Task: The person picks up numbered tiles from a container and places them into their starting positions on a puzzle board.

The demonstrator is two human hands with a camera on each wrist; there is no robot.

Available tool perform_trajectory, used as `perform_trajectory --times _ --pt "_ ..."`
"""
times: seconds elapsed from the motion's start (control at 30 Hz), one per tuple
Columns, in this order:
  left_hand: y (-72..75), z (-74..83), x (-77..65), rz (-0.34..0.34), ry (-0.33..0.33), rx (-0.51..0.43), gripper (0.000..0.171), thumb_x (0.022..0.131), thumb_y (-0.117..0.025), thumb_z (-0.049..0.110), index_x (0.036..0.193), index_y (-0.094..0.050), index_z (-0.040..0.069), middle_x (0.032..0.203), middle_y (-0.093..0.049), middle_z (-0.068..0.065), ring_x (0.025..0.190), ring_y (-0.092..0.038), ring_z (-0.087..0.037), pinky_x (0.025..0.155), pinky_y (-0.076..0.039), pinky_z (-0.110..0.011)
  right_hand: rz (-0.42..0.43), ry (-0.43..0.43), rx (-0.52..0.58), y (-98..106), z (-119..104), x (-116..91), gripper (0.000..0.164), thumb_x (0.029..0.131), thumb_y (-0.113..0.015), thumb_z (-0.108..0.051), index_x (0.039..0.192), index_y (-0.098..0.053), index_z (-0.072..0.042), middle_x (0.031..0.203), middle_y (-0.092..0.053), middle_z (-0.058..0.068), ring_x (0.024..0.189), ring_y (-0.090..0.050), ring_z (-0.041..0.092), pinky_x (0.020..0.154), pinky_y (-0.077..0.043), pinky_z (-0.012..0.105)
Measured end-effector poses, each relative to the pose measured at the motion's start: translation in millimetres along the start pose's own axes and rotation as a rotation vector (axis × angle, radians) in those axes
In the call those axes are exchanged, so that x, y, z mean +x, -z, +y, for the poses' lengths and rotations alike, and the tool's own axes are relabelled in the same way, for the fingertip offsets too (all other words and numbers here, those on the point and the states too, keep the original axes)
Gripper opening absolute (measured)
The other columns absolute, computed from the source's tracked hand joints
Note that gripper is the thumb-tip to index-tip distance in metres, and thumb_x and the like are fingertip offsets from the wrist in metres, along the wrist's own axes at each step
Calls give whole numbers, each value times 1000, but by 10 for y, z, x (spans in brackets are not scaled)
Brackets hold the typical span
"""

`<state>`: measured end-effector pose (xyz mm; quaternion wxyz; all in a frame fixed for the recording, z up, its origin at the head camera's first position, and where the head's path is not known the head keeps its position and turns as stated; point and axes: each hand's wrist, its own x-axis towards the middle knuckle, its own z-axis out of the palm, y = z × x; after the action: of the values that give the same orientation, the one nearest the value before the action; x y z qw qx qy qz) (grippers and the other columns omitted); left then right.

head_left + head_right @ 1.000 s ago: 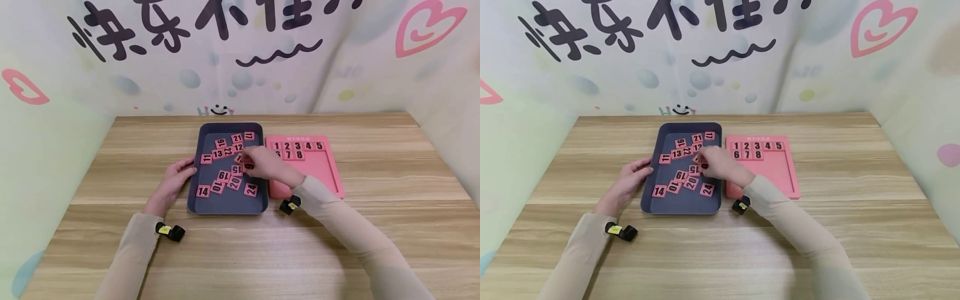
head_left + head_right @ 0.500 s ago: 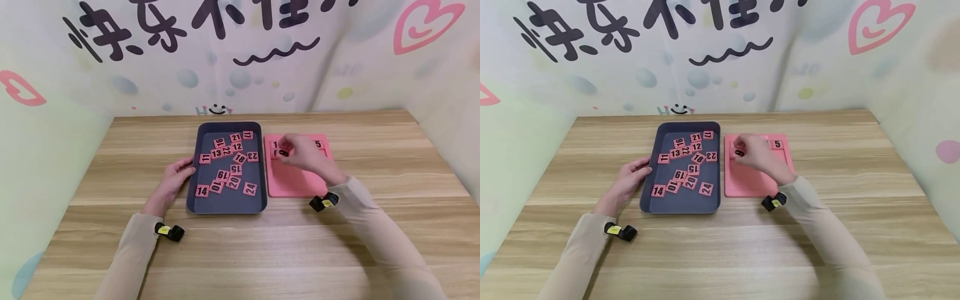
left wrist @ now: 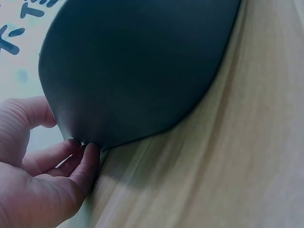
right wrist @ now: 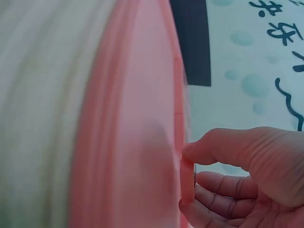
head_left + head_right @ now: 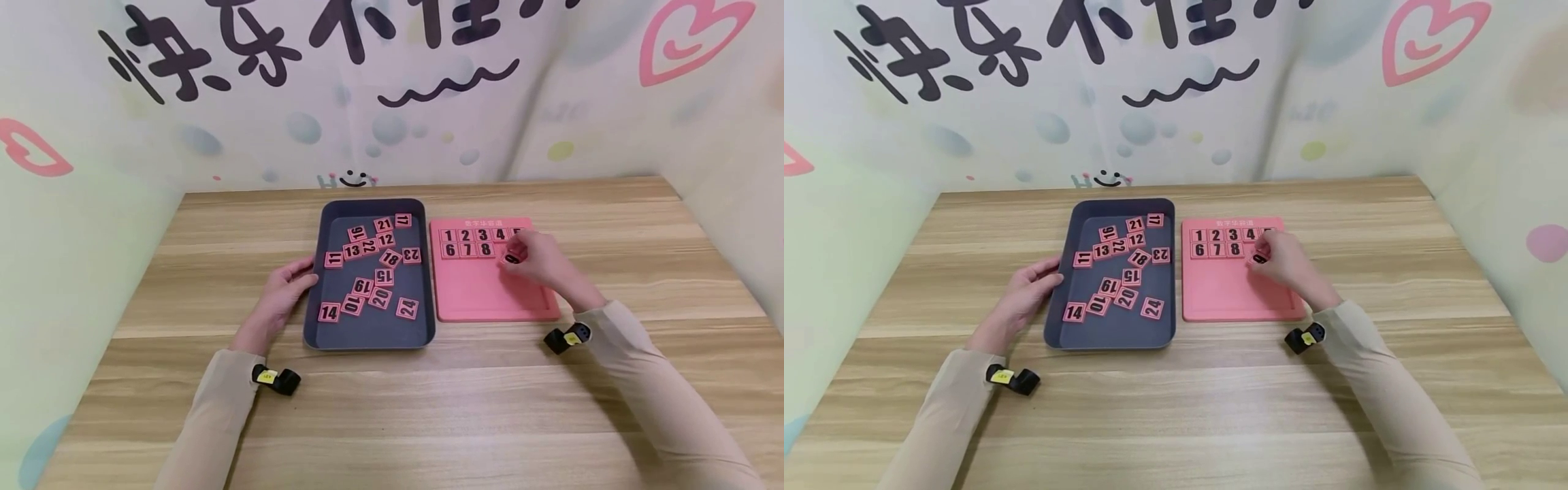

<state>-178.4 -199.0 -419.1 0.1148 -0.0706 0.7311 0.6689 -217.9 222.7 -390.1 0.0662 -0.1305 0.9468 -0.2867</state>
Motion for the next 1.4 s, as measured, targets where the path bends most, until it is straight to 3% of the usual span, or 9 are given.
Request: perform_trajectory --times 0.33,0.53,0.7,1.03,1.4 --pt "3 -1 3 -5 12 1 50 93 -48 1 141 -35 -5 145 -37 -18 127 -41 -25 95 -41 -18 30 -35 -43 -20 69 -2 24 80 -72 -12 93 -59 4 86 -62 18 79 -57 29 73 -48 42" --pt "13 6 13 -7 20 3 50 94 -48 2 141 -35 -3 145 -37 -16 127 -41 -24 98 -40 -22 -36 -46 -53 60 45 -22 31 76 -74 -6 97 -57 8 91 -63 23 86 -59 34 79 -49 46" --pt "16 24 8 -1 19 9 50 94 -48 2 141 -36 -3 145 -38 -17 126 -42 -23 97 -41 -20 -47 -49 -58 64 52 35 30 75 -69 2 100 -57 13 92 -62 26 86 -59 36 78 -50 46" --pt "-3 7 0 -1 12 12 50 92 -49 0 141 -36 -5 145 -37 -18 127 -40 -25 95 -41 -19 13 -31 -43 17 40 136 24 75 -67 5 96 -57 13 91 -62 28 85 -60 39 77 -51 47" --pt "-5 18 -10 2 1 9 50 92 -48 -1 140 -36 -6 144 -38 -19 126 -41 -25 91 -42 -14 11 -64 -23 28 42 167 24 76 -69 4 95 -57 11 91 -63 28 84 -61 38 75 -51 45"
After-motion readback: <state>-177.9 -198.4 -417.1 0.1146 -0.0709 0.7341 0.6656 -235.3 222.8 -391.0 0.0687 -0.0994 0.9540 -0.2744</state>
